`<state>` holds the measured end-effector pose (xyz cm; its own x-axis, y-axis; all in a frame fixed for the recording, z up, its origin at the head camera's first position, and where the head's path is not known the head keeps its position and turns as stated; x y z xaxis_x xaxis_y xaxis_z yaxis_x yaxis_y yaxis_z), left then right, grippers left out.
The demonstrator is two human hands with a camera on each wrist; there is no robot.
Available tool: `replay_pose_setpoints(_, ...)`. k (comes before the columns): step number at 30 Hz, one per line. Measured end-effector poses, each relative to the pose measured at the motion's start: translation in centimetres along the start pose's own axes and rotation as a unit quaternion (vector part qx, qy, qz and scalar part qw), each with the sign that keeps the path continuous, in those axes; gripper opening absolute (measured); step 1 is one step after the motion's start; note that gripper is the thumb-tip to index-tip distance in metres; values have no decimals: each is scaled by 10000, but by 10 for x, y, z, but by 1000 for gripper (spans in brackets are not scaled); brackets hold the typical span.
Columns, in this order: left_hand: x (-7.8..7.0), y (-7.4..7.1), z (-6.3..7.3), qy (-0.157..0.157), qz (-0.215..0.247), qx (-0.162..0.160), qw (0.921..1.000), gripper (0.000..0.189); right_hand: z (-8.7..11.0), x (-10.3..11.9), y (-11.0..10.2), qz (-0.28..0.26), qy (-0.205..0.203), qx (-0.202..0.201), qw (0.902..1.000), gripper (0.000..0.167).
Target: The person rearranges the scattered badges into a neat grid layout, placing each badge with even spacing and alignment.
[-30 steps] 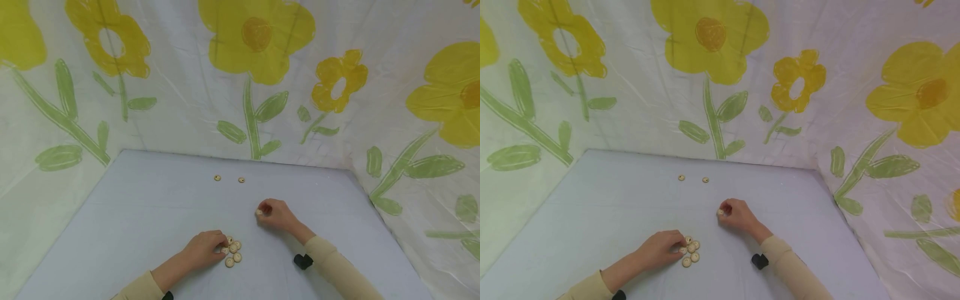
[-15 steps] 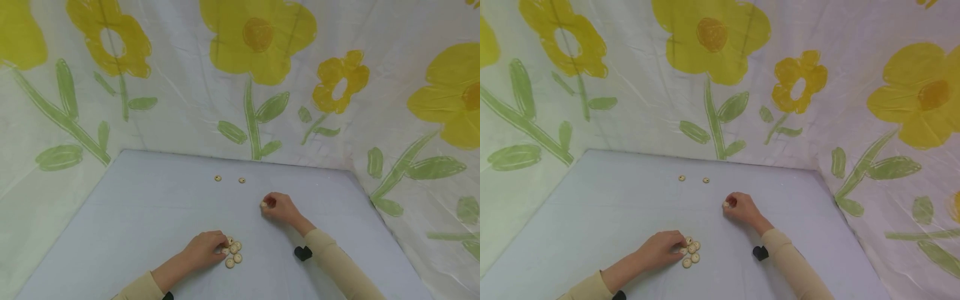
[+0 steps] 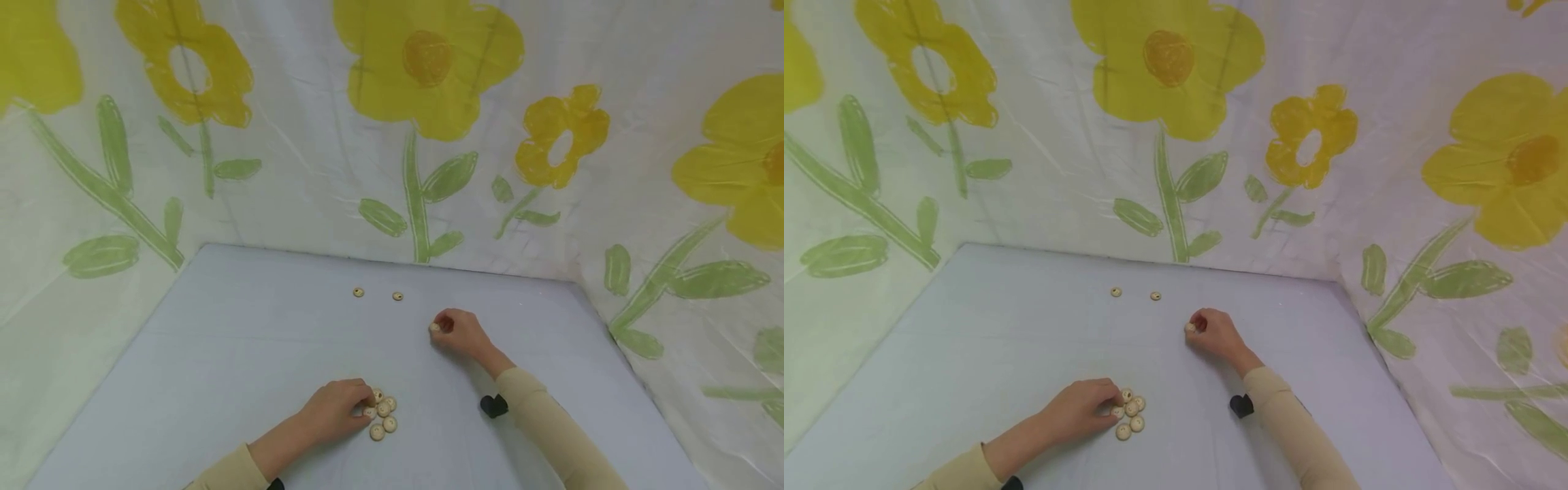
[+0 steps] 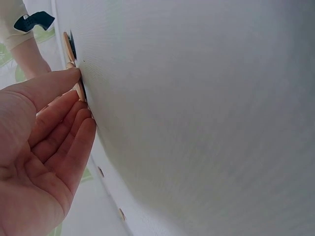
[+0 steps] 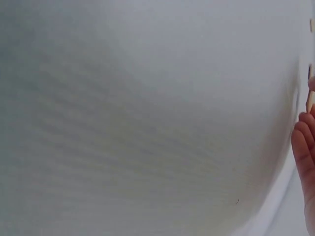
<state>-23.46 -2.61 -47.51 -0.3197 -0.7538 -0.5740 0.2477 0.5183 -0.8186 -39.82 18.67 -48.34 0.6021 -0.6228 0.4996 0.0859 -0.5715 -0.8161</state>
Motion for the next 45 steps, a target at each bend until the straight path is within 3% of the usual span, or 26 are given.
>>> replay_pose_setpoints(14,-1,0,0,-64,-32,41,10000,13,-11,-9,-5,-5,198,-181,9996,16)
replay_pose_setpoints(35,-1,-1,1,-48,34,52,10000,11,-26,-37,-12,-60,833,-563,9949,19)
replay_pose_setpoints(45,0,0,0,-73,-13,32,10000,12,-32,-45,-11,59,781,-702,9945,20)
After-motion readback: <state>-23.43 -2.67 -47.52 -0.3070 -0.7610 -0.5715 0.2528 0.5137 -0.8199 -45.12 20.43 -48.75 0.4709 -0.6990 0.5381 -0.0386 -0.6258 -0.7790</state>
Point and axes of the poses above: each hand's wrist, its own z-axis away from the middle knuckle, its own y-axis out of the palm, x = y × z, the point moved 9 cm from there along -z, towards the middle knuckle, and after that the axes turned 14 degrees about -y, right-handed, at the moved point
